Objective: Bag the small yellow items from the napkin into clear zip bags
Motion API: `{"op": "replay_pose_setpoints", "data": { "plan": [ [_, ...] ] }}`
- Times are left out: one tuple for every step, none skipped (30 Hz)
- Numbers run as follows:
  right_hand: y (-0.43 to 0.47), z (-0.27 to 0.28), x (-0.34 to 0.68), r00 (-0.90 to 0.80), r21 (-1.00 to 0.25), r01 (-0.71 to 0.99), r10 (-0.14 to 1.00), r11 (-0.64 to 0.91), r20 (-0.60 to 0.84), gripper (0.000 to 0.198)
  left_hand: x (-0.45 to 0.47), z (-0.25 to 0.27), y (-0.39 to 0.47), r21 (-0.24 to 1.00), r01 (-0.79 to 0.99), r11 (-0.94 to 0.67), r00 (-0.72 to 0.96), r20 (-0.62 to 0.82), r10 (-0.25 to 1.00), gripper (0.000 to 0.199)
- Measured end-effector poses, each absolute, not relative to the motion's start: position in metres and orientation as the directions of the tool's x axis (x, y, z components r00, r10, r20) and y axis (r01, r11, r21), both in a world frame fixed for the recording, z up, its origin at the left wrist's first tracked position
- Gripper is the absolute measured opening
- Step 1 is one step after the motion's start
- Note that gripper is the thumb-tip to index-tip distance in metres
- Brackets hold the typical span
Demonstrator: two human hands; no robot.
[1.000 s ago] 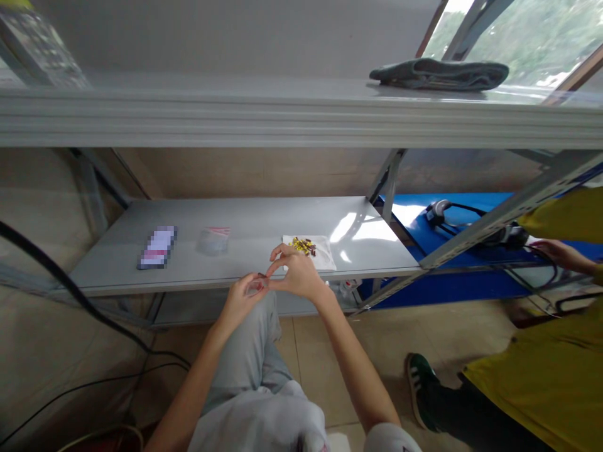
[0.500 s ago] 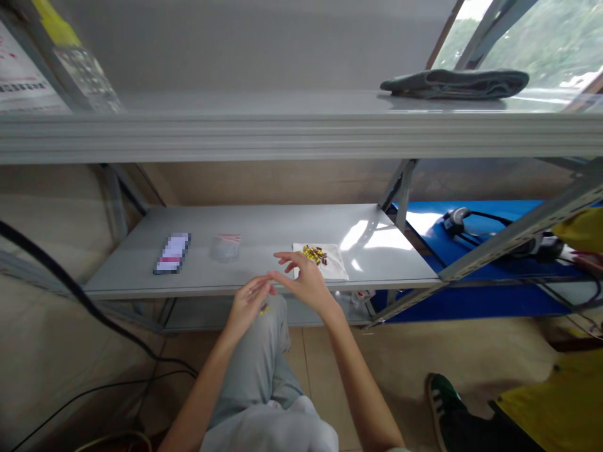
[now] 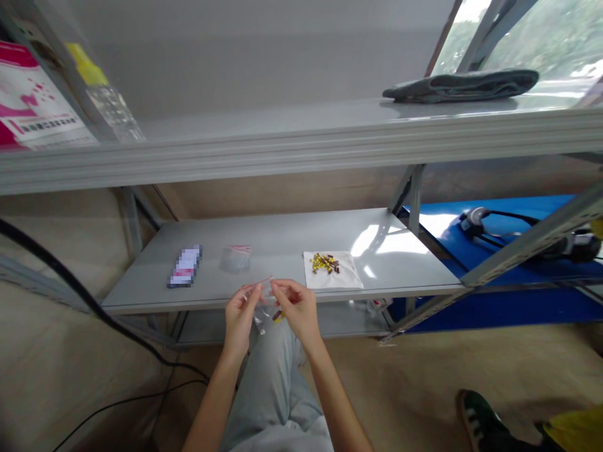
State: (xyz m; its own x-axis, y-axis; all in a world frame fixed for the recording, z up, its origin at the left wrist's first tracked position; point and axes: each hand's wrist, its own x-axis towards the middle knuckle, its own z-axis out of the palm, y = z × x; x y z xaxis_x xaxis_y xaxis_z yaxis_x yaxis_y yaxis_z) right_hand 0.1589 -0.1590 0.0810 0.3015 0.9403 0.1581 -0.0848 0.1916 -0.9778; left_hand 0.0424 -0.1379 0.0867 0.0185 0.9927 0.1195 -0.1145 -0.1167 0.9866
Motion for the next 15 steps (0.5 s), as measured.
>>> {"op": "replay_pose_setpoints", "data": {
  "plan": [
    [-0.159, 0.081, 0.157, 0.308, -0.976, -0.094, 0.938, 0.195, 0.158, 0.029, 0.041, 0.086, -0.138, 0.987, -0.104, -0.124, 0.010, 0.126, 0.992, 0.027],
    [-0.159, 0.081, 0.156, 0.313, -0.974, -0.103, 0.936, 0.203, 0.162, 0.028, 0.040, 0.086, -0.138, 0.987, -0.086, -0.137, 0.015, 0.139, 0.990, 0.029],
    [-0.160, 0.082, 0.154, 0.317, -0.971, -0.111, 0.933, 0.212, 0.167, 0.028, 0.039, 0.086, -0.138, 0.986, -0.067, -0.153, 0.035, 0.156, 0.987, 0.031],
    [-0.160, 0.083, 0.153, 0.320, -0.969, -0.118, 0.932, 0.218, 0.170, 0.028, 0.038, 0.088, -0.138, 0.984, -0.047, -0.170, 0.066, 0.173, 0.983, 0.033],
    [-0.161, 0.084, 0.153, 0.325, -0.968, -0.122, 0.930, 0.220, 0.171, 0.027, 0.038, 0.089, -0.138, 0.982, -0.029, -0.187, 0.104, 0.189, 0.977, 0.035],
    [-0.162, 0.085, 0.152, 0.330, -0.968, -0.120, 0.929, 0.220, 0.170, 0.028, 0.038, 0.091, -0.139, 0.980, -0.015, -0.200, 0.136, 0.200, 0.970, 0.037],
    [-0.163, 0.086, 0.152, 0.338, -0.970, -0.111, 0.926, 0.216, 0.168, 0.028, 0.037, 0.093, -0.140, 0.978, -0.005, -0.209, 0.155, 0.207, 0.966, 0.037],
    [-0.164, 0.087, 0.152, 0.348, -0.973, -0.099, 0.923, 0.210, 0.164, 0.028, 0.037, 0.094, -0.141, 0.976, 0.000, -0.216, 0.160, 0.213, 0.964, 0.036],
    [-0.165, 0.088, 0.152, 0.361, -0.975, -0.088, 0.918, 0.207, 0.162, 0.028, 0.037, 0.095, -0.142, 0.975, 0.006, -0.224, 0.152, 0.221, 0.964, 0.034],
    [-0.166, 0.088, 0.153, 0.373, -0.976, -0.078, 0.914, 0.204, 0.162, 0.028, 0.037, 0.096, -0.143, 0.972, 0.013, -0.236, 0.140, 0.232, 0.963, 0.033],
    [-0.167, 0.088, 0.153, 0.378, -0.977, -0.072, 0.912, 0.202, 0.161, 0.028, 0.036, 0.097, -0.144, 0.968, 0.022, -0.249, 0.132, 0.244, 0.961, 0.032],
    [-0.168, 0.088, 0.153, 0.377, -0.977, -0.073, 0.913, 0.201, 0.160, 0.028, 0.036, 0.098, -0.145, 0.964, 0.032, -0.263, 0.127, 0.257, 0.958, 0.032],
    [-0.168, 0.089, 0.152, 0.371, -0.976, -0.082, 0.915, 0.202, 0.158, 0.028, 0.036, 0.098, -0.146, 0.961, 0.045, -0.274, 0.125, 0.266, 0.956, 0.032],
    [-0.169, 0.089, 0.152, 0.365, -0.975, -0.094, 0.918, 0.203, 0.156, 0.028, 0.036, 0.098, -0.147, 0.958, 0.059, -0.282, 0.122, 0.273, 0.954, 0.032],
    [-0.170, 0.089, 0.151, 0.359, -0.973, -0.108, 0.921, 0.204, 0.153, 0.028, 0.036, 0.098, -0.148, 0.955, 0.073, -0.286, 0.118, 0.277, 0.954, 0.032]
  ]
}}
